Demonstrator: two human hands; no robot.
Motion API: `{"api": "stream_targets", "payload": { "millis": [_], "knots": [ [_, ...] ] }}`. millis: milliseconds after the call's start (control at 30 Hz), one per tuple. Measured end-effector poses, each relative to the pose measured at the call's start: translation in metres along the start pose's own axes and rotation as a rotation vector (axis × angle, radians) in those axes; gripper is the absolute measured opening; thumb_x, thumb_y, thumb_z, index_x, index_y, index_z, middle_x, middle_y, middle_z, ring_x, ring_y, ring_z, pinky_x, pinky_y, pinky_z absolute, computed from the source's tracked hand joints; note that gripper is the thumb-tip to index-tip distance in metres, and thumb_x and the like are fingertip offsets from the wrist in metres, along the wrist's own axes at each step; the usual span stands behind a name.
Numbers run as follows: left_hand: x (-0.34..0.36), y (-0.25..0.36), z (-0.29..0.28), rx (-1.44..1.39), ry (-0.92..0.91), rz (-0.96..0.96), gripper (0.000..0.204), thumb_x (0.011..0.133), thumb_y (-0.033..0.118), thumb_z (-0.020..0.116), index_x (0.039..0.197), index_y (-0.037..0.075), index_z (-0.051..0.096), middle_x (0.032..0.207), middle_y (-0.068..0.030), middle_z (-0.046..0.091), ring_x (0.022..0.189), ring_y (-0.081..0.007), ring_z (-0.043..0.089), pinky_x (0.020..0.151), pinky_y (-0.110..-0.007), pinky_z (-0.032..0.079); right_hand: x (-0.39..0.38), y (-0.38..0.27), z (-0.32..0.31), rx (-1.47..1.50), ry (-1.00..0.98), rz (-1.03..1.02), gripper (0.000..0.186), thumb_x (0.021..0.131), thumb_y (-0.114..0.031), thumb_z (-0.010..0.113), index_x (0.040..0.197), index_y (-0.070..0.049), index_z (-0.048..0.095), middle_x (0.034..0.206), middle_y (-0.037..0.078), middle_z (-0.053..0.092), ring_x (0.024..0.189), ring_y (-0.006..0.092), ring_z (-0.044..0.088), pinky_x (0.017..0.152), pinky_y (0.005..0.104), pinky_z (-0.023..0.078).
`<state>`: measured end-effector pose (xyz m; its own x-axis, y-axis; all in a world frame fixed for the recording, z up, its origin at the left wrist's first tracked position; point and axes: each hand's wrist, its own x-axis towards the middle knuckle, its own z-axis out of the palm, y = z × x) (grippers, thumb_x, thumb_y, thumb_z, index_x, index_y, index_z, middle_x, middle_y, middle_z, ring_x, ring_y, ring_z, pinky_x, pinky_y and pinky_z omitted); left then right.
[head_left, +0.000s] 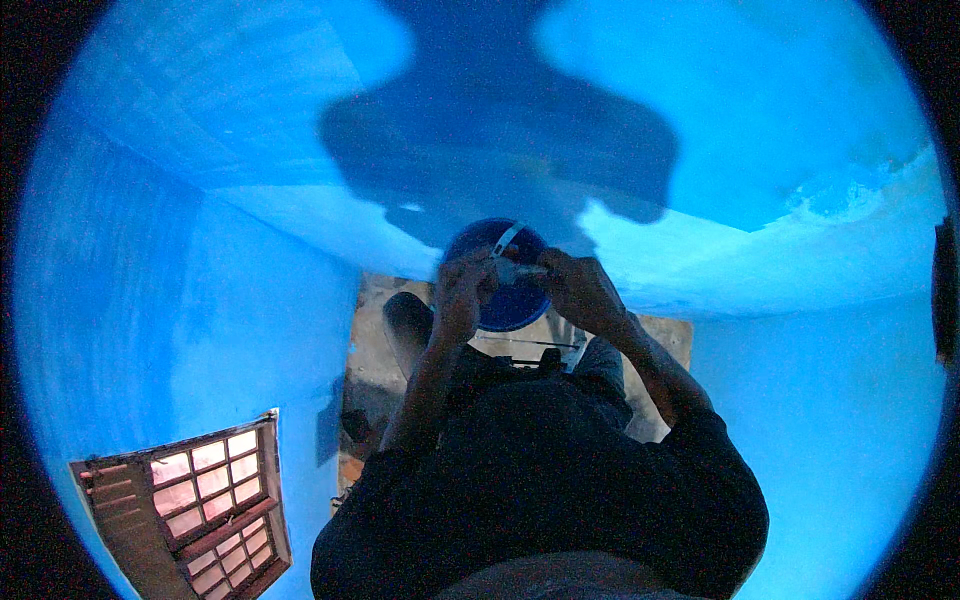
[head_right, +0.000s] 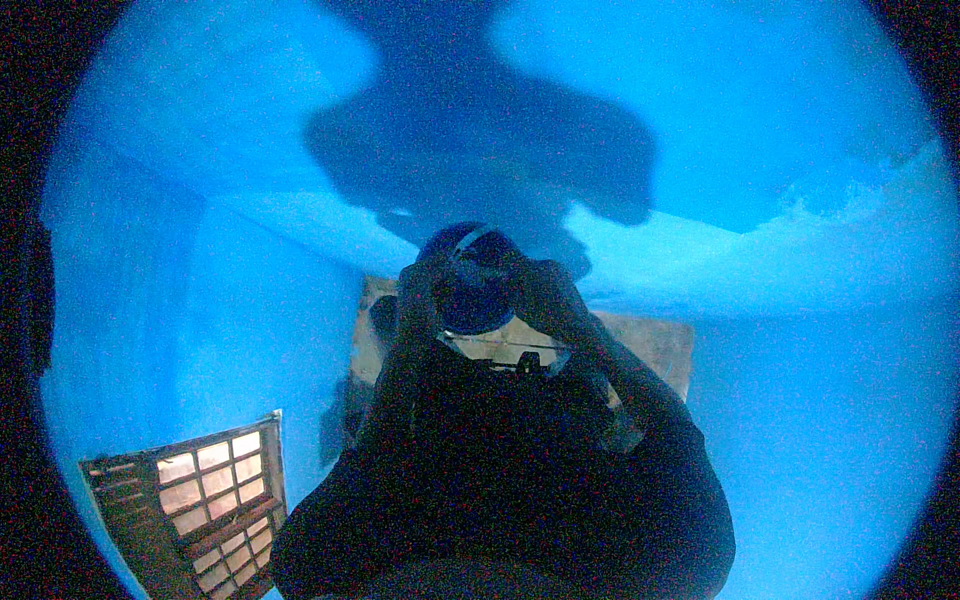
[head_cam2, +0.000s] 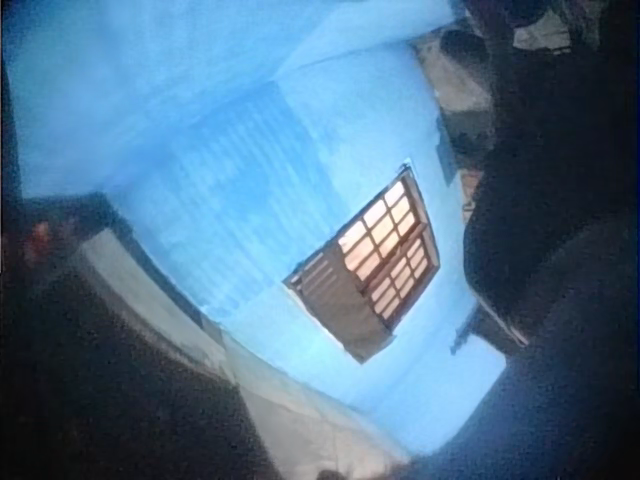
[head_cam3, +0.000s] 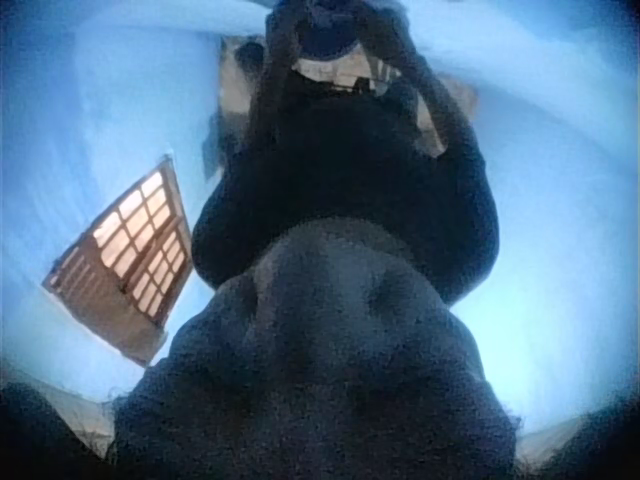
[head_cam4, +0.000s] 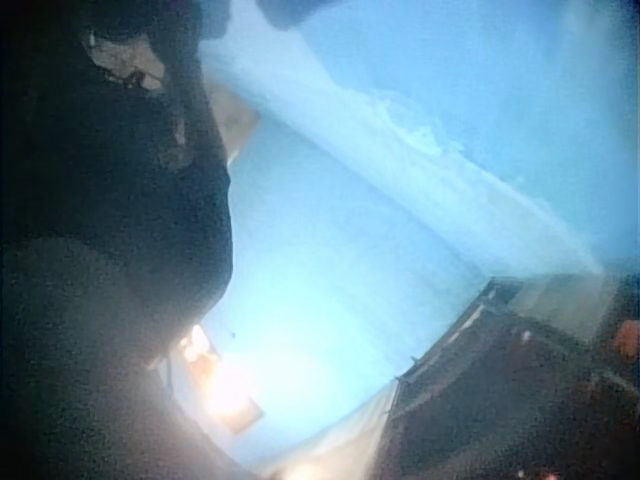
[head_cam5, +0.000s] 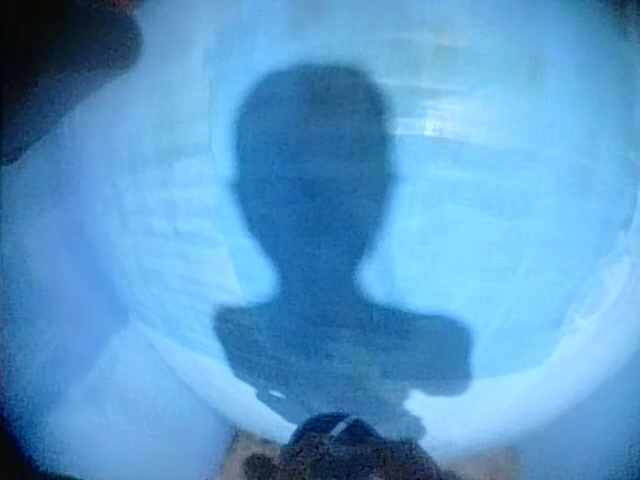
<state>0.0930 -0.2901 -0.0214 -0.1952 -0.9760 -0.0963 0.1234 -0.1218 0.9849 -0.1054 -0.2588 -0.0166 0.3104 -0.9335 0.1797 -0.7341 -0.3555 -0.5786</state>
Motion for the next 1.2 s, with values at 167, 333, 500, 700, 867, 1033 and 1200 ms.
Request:
{"api": "stream_targets", "payload": {
  "millis": [167, 333, 500, 700, 867, 1033, 1200],
  "knots": [
    [-0.011, 0.007, 0.006, -0.001, -0.003, 0.014, 0.021, 0.091, 0.017, 0.050, 0.092, 0.002, 0.064, 0.057, 0.0041, 0.045, 0.049, -0.0048, 0.037, 0.045, -0.022, 0.027, -0.004, 0.003, 0.009, 0.125, -0.202, 0.053, 0.013, 0.085, -0.010, 0.059, 0.095, -0.003, 0.064, 0.073, 0.018, 0.065, 0.061, 0.0316, 0.065, 0.057, 0.0401, 0.051],
    [0.012, -0.037, -0.009, -0.050, 0.104, -0.032, 0.020, 0.090, 0.015, 0.051, 0.094, 0.002, 0.065, 0.058, 0.0040, 0.045, 0.049, -0.0044, 0.037, 0.044, -0.022, 0.027, 0.009, -0.020, -0.016, -0.002, -0.146, 0.100, 0.014, 0.087, -0.009, 0.057, 0.098, -0.003, 0.064, 0.075, 0.016, 0.066, 0.063, 0.0293, 0.066, 0.059, 0.0395, 0.051],
    [0.001, 0.003, 0.003, -0.051, 0.103, -0.046, 0.019, 0.090, 0.015, 0.052, 0.088, 0.002, 0.066, 0.057, 0.0037, 0.046, 0.048, -0.0051, 0.036, 0.044, -0.022, 0.026, 0.004, -0.023, -0.025, 0.034, 0.172, 0.039, 0.016, 0.085, -0.006, 0.058, 0.100, -0.002, 0.063, 0.079, 0.017, 0.066, 0.065, 0.0274, 0.066, 0.060, 0.0383, 0.051],
    [-0.005, -0.005, -0.024, -0.303, 0.103, 0.038, 0.016, 0.087, 0.014, 0.055, 0.082, 0.003, 0.066, 0.056, 0.0033, 0.045, 0.044, -0.0064, 0.033, 0.041, -0.023, 0.024, -0.038, -0.015, -0.062, 0.362, 0.146, 0.176, 0.022, 0.085, -0.004, 0.059, 0.107, 0.000, 0.062, 0.085, 0.012, 0.067, 0.067, 0.0174, 0.064, 0.060, 0.0328, 0.051],
    [-0.012, 0.008, -0.032, -0.334, 0.332, 0.045, 0.015, 0.085, 0.012, 0.057, 0.087, 0.001, 0.066, 0.054, 0.0037, 0.041, 0.042, -0.0067, 0.031, 0.039, -0.024, 0.022, -0.060, -0.010, -0.091, 0.397, 0.394, 0.263, 0.024, 0.086, -0.004, 0.060, 0.109, 0.002, 0.061, 0.088, 0.009, 0.066, 0.069, 0.0144, 0.060, 0.062, 0.0291, 0.049],
    [-0.026, 0.038, -0.038, 0.087, 0.394, 0.297, 0.024, 0.085, 0.013, 0.054, 0.099, -0.004, 0.063, 0.053, 0.0058, 0.037, 0.042, -0.0049, 0.029, 0.038, -0.023, 0.020, 0.003, 0.035, -0.038, 0.464, 0.402, 0.244, 0.029, 0.086, -0.004, 0.057, 0.114, -0.002, 0.060, 0.093, 0.008, 0.067, 0.079, 0.0156, 0.064, 0.072, 0.0303, 0.052],
    [-0.052, 0.083, -0.073, 0.016, 0.382, 0.360, 0.034, 0.084, 0.019, 0.055, 0.104, -0.008, 0.061, 0.053, 0.0069, 0.036, 0.042, -0.0041, 0.027, 0.039, -0.022, 0.018, 0.109, 0.054, 0.085, 0.275, 0.484, -0.186, 0.030, 0.082, -0.004, 0.054, 0.112, -0.004, 0.060, 0.097, 0.011, 0.066, 0.069, 0.0211, 0.065, 0.065, 0.0333, 0.053]
  ]
}}
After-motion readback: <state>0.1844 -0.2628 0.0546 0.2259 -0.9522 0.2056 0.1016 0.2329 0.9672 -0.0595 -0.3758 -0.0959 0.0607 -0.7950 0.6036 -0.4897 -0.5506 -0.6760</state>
